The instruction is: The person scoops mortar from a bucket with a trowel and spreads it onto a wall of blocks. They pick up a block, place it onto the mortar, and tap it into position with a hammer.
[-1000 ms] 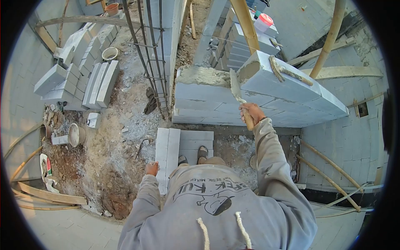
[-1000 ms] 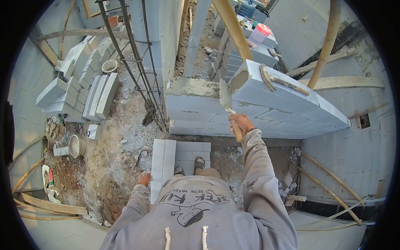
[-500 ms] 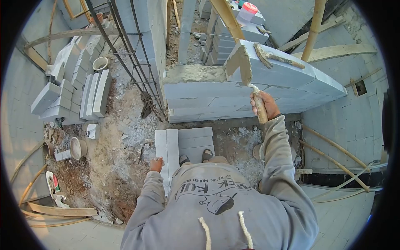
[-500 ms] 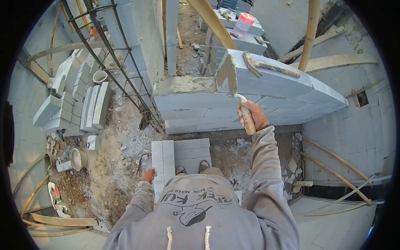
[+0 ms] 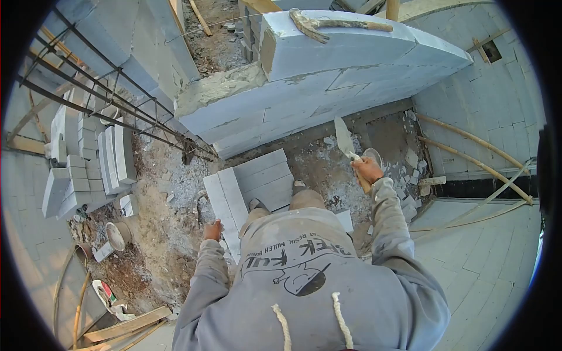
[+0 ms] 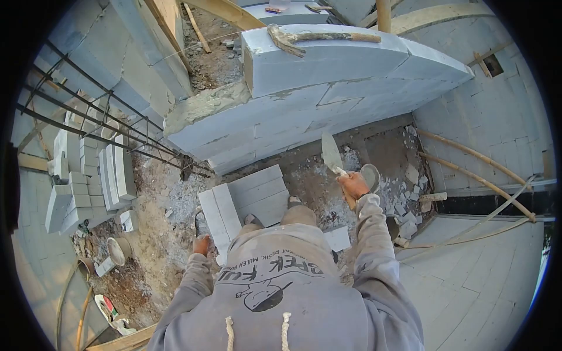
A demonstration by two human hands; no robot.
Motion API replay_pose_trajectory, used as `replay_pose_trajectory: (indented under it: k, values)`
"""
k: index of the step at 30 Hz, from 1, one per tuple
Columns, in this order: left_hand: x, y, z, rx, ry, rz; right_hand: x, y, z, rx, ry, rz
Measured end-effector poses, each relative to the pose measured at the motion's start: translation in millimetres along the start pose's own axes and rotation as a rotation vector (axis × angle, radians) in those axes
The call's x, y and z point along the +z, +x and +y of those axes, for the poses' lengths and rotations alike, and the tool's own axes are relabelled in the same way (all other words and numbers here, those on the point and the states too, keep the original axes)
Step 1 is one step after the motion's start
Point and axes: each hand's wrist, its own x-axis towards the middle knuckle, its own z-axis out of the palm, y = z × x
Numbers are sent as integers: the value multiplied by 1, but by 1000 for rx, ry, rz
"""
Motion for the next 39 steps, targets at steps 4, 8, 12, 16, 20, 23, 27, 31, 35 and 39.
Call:
replay_pose_trajectory:
  k: [4,8,12,16,20,23,27,31,35,39]
  values:
    - [17,36,2,60,-106,-39,-19,45,116,133,19,179]
    - [37,83,-10,-7,-209,-44,-39,78,212,336,-314,272]
    - [75,113,-25,-2,-241,30,-79,113,281,444,-346,61]
    - [135,124,-47,-29,-209,139,-135,185,357,372,-415,135]
    - [222,113,-82,-173,-292,270,-209,306,480,241,-705,79]
    - [313,44,-49,-4,337,225,-261,340,507,49,-1084,-54]
    - [363,-21,22,18,471,237,-348,407,592,352,-1134,-63]
    - [372,-38,45,63,186,378,-360,426,552,-46,-1478,-455]
    - [415,-69,61,83,175,410,-323,410,448,445,-338,-48]
    - [445,-96,39,31,195,576,-276,438,406,249,-256,-156]
